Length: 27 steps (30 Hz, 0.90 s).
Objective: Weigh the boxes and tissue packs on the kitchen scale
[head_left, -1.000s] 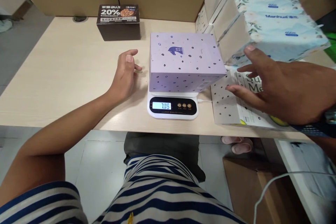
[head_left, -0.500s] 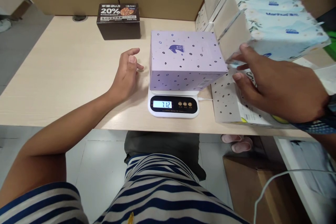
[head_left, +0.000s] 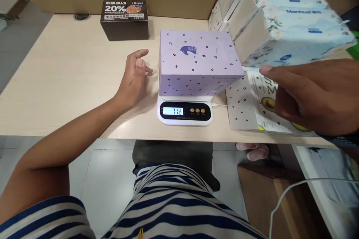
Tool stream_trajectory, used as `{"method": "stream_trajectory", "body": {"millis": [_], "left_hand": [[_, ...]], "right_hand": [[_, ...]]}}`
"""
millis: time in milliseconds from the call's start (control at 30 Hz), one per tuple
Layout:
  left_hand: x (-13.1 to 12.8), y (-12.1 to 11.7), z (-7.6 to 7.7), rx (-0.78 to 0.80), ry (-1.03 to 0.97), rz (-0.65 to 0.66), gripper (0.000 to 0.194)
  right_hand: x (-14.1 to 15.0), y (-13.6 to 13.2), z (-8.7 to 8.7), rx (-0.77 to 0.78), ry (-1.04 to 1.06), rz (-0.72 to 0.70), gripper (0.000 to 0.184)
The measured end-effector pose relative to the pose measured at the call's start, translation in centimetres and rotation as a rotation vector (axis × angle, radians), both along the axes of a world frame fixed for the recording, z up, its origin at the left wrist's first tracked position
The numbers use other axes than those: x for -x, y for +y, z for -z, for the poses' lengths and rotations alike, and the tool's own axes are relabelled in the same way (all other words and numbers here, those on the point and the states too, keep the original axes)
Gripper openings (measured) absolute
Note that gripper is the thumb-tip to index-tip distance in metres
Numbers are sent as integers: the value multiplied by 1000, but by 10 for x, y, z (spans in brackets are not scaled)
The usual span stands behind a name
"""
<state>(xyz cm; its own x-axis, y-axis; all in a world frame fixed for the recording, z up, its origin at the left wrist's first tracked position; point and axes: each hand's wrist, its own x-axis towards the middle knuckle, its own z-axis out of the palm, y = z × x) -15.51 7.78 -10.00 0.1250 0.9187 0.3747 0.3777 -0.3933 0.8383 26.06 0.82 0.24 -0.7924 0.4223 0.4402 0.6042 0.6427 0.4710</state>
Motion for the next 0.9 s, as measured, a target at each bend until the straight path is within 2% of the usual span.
{"method": "stream_trajectory", "body": {"millis": [100, 167, 267, 300, 400, 633, 733, 800, 867, 900], "left_hand": [[-1, -1, 0, -2, -4, 9, 86], [-1, -2, 1, -12, -7, 5, 82], [-3, -3, 3, -29, -17, 10, 75], [-3, -3, 3, -30, -19, 15, 74], [-5, -5, 2, -25, -29, 33, 73], [-6, -8, 1, 2, -36, 62, 68], [-6, -4, 4, 19, -61, 54, 66], [-6, -4, 4, -7, -54, 58, 68], [-5, -10, 1, -89, 5, 139, 75], [-4, -16, -2, -139, 54, 209, 80]], "right_hand": [[-2, -3, -1, -27, -38, -93, 89], [1, -4, 0, 6, -15, -33, 83], [9, -3, 5, 105, 193, 140, 67], [13, -1, 7, 133, 282, 146, 66], [23, 4, 11, 182, 431, 40, 74], [31, 5, 6, 197, 362, 79, 70], [33, 8, 7, 278, 414, 103, 66], [37, 9, 12, 393, 542, 151, 68], [44, 8, 21, 543, 712, 204, 70], [48, 6, 26, 583, 727, 223, 68]]}}
